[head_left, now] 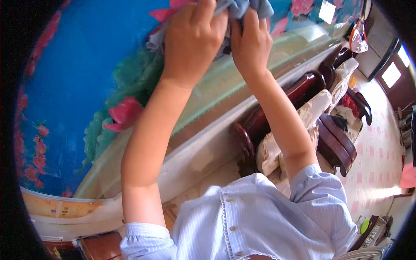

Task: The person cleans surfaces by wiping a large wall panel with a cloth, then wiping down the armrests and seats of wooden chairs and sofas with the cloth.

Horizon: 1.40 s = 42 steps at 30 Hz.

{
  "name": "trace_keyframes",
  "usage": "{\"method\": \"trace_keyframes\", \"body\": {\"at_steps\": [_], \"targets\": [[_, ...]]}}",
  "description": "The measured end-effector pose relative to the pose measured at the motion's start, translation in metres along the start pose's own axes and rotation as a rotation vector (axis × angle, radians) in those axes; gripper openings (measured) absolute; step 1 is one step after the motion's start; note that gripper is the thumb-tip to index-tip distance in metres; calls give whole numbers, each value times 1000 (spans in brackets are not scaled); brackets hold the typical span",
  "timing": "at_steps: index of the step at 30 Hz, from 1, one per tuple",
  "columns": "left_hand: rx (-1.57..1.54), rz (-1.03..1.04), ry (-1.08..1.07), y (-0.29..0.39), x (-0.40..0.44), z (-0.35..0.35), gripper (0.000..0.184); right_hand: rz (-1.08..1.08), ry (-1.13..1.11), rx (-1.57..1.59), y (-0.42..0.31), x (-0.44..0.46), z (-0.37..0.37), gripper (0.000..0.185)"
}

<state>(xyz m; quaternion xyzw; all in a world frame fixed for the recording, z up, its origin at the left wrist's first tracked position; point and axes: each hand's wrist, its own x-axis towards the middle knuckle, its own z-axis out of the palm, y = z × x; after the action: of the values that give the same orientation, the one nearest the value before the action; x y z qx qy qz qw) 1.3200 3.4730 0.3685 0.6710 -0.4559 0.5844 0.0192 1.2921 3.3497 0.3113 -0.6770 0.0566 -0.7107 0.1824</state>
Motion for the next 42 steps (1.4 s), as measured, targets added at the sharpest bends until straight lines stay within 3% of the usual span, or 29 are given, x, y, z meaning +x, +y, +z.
{"method": "trace_keyframes", "body": {"at_steps": [1, 8, 11, 16, 18, 20, 22, 23, 29, 31, 35, 38, 39, 42], "targets": [[20, 110, 134, 6, -15, 8, 4, -18, -14, 22, 7, -21, -4, 24], [-180, 106, -182, 67, -140, 23, 15, 201, -255, 102, 34, -179, -28, 44], [-287, 113, -283, 93, -200, 31, 16, 389, -460, 167, 40, -245, -43, 49], [-447, -26, -534, 119, -251, 26, 18, 495, -683, 140, 35, -282, -69, 50], [-475, -78, -525, 121, -244, 15, 21, 463, -650, 139, 33, -277, -74, 46], [-552, -174, -359, 119, -235, 2, 23, 374, -543, 135, 29, -269, -71, 44], [-520, -201, -329, 111, -233, -6, 20, 415, -444, 123, 14, -258, -65, 44], [-495, -256, -338, 106, -238, -1, 17, 370, -465, 9, 2, -249, -59, 45], [-413, -353, -256, 87, -298, -14, 20, 446, -606, 119, -41, -290, -47, 47], [-343, -365, -265, 74, -324, -32, 11, 411, -685, 180, -60, -303, -45, 44], [-295, -582, -316, 50, -390, -71, 11, 211, -780, 277, -111, -321, -28, 27], [-238, -752, -267, 28, -429, -101, 10, 59, -842, 356, -155, -333, -15, 30], [-139, -639, -264, 15, -429, -119, 10, 49, -851, 375, -171, -335, -10, 30], [-17, -700, -217, -10, -460, -152, 13, -97, -870, 497, -217, -346, 7, 30]]}}
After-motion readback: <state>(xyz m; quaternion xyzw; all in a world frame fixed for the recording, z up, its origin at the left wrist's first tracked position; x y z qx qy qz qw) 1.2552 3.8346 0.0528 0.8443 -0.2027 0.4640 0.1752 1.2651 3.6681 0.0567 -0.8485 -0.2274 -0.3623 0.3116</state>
